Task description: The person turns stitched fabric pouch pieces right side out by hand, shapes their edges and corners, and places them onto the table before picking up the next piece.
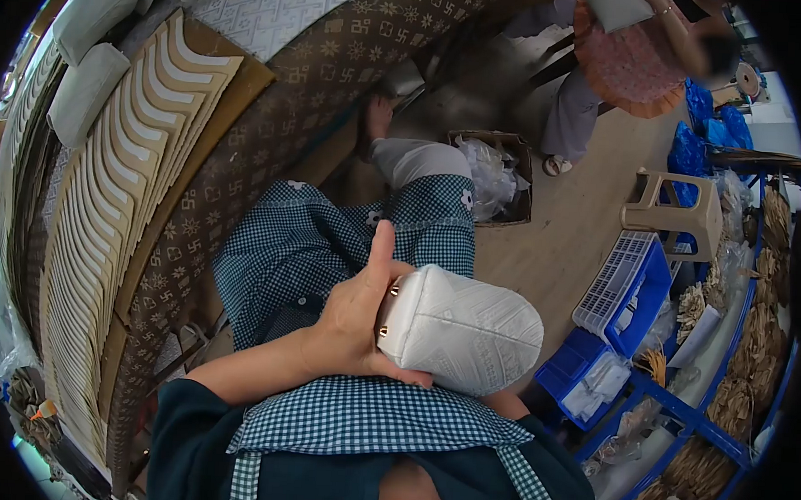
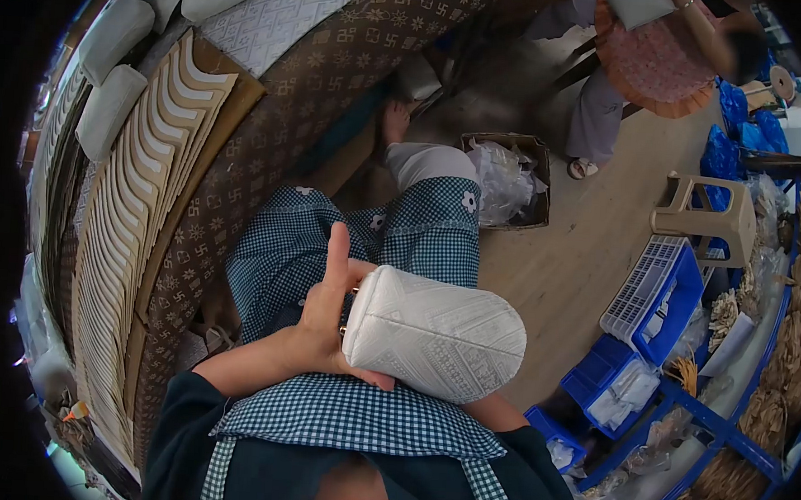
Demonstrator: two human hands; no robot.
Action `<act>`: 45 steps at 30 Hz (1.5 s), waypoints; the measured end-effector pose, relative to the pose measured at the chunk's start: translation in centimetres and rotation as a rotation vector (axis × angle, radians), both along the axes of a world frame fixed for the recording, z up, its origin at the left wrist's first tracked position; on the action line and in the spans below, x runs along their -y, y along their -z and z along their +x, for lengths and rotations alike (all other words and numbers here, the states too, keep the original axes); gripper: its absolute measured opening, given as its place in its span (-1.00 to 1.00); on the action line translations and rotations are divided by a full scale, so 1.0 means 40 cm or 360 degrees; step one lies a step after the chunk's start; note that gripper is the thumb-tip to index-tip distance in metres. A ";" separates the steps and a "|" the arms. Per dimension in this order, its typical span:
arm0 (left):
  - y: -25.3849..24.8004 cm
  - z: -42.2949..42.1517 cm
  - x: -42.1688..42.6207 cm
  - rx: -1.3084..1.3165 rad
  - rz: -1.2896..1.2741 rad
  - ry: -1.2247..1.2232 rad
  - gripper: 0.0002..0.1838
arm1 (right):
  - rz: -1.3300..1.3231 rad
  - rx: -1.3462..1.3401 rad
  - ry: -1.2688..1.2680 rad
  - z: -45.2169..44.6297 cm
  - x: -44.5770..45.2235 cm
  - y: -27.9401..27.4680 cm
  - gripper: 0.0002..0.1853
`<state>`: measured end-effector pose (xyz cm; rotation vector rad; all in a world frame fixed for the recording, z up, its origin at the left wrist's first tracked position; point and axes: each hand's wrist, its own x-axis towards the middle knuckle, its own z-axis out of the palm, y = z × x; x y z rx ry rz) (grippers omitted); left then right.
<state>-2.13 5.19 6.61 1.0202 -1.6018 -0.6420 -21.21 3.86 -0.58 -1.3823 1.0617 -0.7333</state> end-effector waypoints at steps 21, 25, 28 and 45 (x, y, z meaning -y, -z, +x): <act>-0.145 0.135 0.151 0.0685 0.0609 0.0434 -0.03 | 0.0068 -0.0002 0.0182 -0.138 0.165 0.002 -0.71; -0.364 0.282 0.330 0.1456 -0.0702 0.0175 -0.17 | 0.0463 0.0561 0.0666 -0.126 0.190 -0.024 -0.79; -0.575 0.412 0.493 0.1597 -0.1083 -0.0519 -0.20 | 0.0568 0.0453 0.0776 -0.119 0.170 -0.021 -0.78; -0.255 0.405 1.017 0.1573 -0.0641 -0.0797 -0.14 | 0.0767 0.0274 0.0398 0.051 0.206 0.119 -0.78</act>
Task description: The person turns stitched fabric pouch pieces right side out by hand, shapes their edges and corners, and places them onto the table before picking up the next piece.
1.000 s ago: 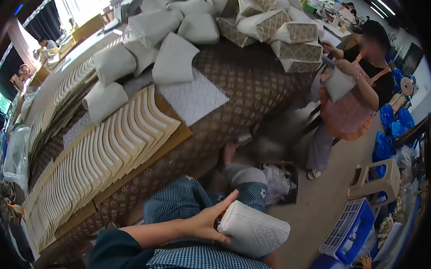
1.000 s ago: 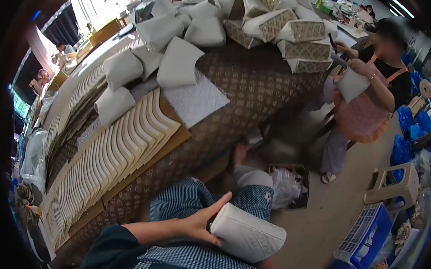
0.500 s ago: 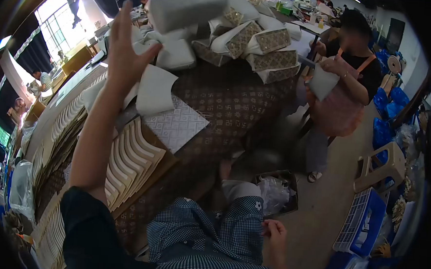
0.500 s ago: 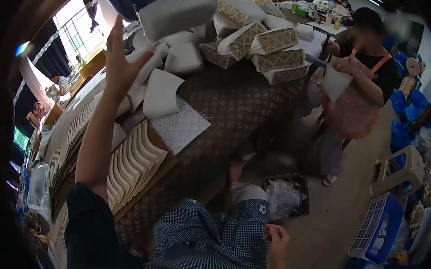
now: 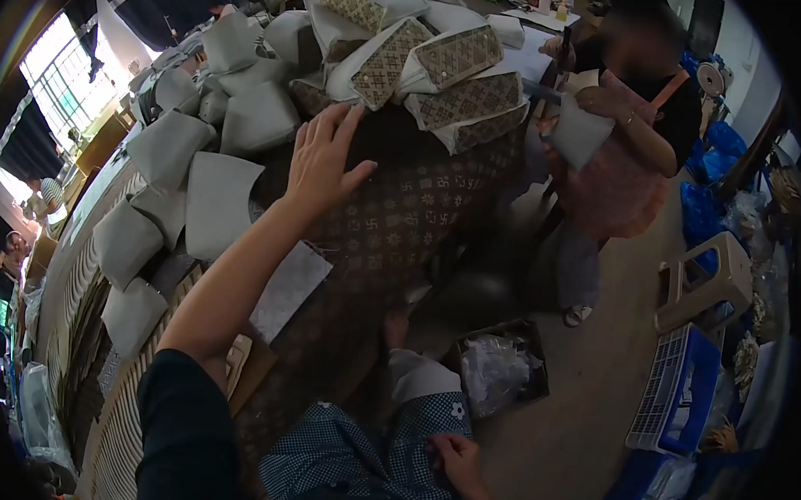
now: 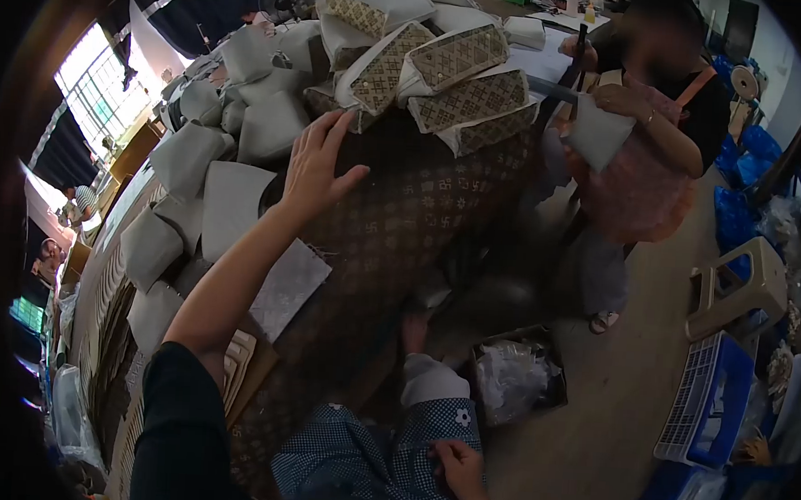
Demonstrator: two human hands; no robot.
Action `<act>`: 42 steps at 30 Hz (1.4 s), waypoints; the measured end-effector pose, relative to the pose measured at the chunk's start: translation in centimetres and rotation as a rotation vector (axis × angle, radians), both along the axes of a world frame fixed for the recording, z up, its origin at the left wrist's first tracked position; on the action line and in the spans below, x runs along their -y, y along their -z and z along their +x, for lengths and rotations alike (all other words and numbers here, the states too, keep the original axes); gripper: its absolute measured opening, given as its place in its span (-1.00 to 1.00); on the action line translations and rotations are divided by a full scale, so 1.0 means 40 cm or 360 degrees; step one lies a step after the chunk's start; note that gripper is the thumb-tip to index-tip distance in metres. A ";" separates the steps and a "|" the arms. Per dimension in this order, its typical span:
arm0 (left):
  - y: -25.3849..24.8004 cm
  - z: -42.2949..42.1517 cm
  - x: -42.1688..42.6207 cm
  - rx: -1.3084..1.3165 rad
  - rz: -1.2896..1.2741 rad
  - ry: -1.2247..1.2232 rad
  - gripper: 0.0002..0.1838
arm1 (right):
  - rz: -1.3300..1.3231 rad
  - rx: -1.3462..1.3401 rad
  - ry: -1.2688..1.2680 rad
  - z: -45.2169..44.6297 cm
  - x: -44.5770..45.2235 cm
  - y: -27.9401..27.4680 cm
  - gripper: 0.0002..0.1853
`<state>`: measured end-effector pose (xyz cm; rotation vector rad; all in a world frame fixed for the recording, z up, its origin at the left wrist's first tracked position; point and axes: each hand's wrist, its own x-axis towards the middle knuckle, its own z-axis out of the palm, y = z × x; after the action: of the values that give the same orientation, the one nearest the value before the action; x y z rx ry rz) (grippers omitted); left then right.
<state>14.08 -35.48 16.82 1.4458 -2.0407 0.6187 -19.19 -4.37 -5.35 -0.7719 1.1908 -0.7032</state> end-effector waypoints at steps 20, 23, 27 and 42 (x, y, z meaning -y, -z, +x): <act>0.027 0.028 0.142 -0.0807 -0.0224 0.0026 -0.22 | 0.0228 0.0249 0.0103 -0.027 0.020 0.043 -0.76; -0.009 0.023 -0.056 -0.1034 -0.0063 -0.0078 -0.25 | 0.0150 0.0235 0.0061 -0.030 0.029 0.023 -0.76; -0.057 0.044 -0.259 -0.1198 -0.0062 -0.0128 -0.30 | -0.0013 0.0193 0.0031 -0.015 0.040 0.011 -0.75; 0.472 -0.312 -0.888 -0.4093 0.1395 0.2101 -0.29 | -0.0434 0.1372 -0.0174 0.058 0.156 -0.237 -0.03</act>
<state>1.61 0.04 -2.07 -0.0522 -0.2559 -1.8163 -16.88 -10.59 4.13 -0.6394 0.2726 -0.9808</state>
